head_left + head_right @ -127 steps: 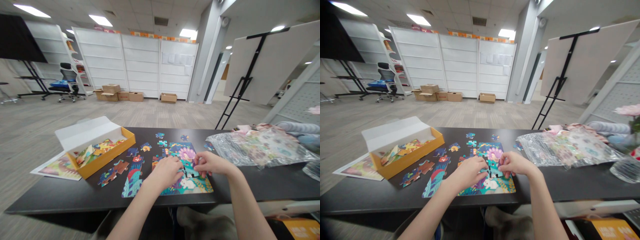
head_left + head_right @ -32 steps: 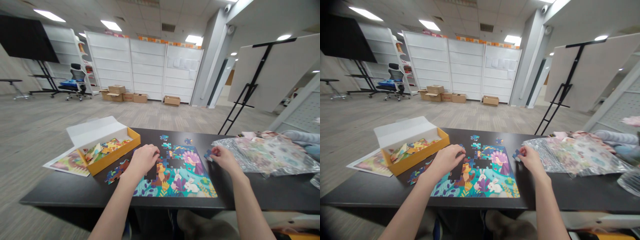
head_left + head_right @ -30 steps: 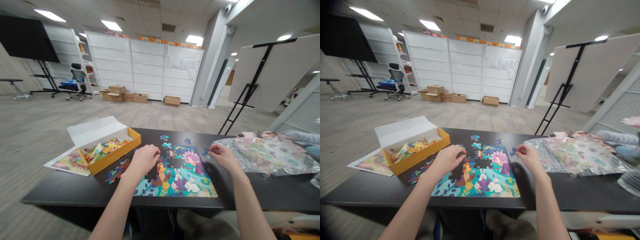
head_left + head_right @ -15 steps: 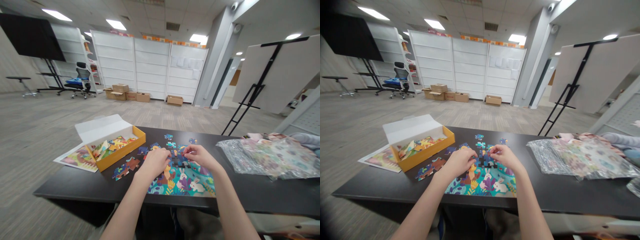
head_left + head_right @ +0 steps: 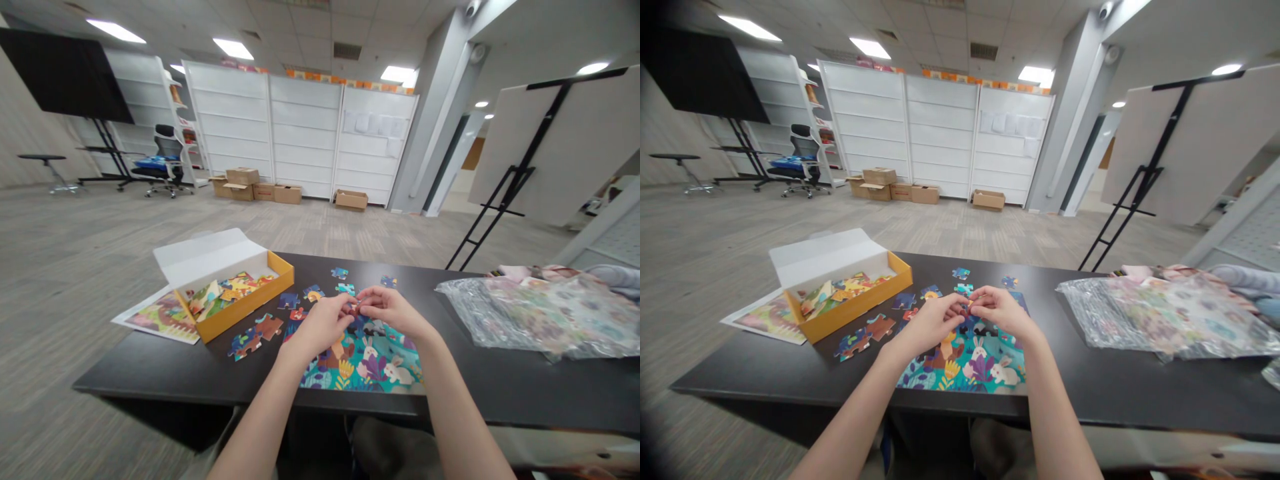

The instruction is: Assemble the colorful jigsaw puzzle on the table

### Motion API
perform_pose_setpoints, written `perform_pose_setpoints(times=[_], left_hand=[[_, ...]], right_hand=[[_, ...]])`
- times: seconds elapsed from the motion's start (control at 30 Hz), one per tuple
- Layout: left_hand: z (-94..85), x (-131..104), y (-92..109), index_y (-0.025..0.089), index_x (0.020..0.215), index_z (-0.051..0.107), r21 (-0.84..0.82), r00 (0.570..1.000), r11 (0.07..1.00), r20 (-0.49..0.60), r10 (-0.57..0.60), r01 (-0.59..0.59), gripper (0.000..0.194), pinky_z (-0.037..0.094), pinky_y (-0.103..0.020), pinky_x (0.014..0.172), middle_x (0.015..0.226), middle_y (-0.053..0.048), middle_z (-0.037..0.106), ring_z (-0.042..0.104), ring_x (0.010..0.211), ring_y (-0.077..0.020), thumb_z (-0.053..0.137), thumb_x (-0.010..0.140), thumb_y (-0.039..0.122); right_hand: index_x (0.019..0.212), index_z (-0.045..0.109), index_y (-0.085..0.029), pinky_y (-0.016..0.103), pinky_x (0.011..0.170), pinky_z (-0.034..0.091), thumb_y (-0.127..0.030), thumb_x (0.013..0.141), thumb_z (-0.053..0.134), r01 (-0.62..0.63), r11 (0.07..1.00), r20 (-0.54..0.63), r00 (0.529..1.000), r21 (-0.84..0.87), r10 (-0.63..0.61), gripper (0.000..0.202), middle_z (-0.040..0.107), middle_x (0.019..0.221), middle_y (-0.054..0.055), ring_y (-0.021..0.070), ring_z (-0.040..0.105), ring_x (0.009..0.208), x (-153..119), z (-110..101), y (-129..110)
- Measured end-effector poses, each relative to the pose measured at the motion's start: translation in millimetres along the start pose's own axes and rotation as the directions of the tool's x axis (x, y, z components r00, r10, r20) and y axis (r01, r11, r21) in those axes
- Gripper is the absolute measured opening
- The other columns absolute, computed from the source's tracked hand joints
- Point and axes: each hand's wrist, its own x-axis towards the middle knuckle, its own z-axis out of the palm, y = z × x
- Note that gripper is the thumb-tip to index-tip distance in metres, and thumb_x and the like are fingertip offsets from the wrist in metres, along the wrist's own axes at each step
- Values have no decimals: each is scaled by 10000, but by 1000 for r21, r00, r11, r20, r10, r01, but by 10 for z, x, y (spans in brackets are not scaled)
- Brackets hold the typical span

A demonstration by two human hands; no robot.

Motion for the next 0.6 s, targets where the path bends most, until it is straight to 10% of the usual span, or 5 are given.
perform_pose_setpoints(times=[0.6], left_hand=[[-74, 27, 83, 157, 882, 718, -23, 981, 984, -71, -180, 179, 148, 601, -285, 738, 820, -58, 775, 742, 750, -176, 603, 813, 93]], right_hand=[[1017, 602, -196, 282, 650, 540, -482, 802, 678, -33, 998, -125, 991, 59, 41, 365, 687, 860, 34, 167, 694, 755, -139, -37, -73]])
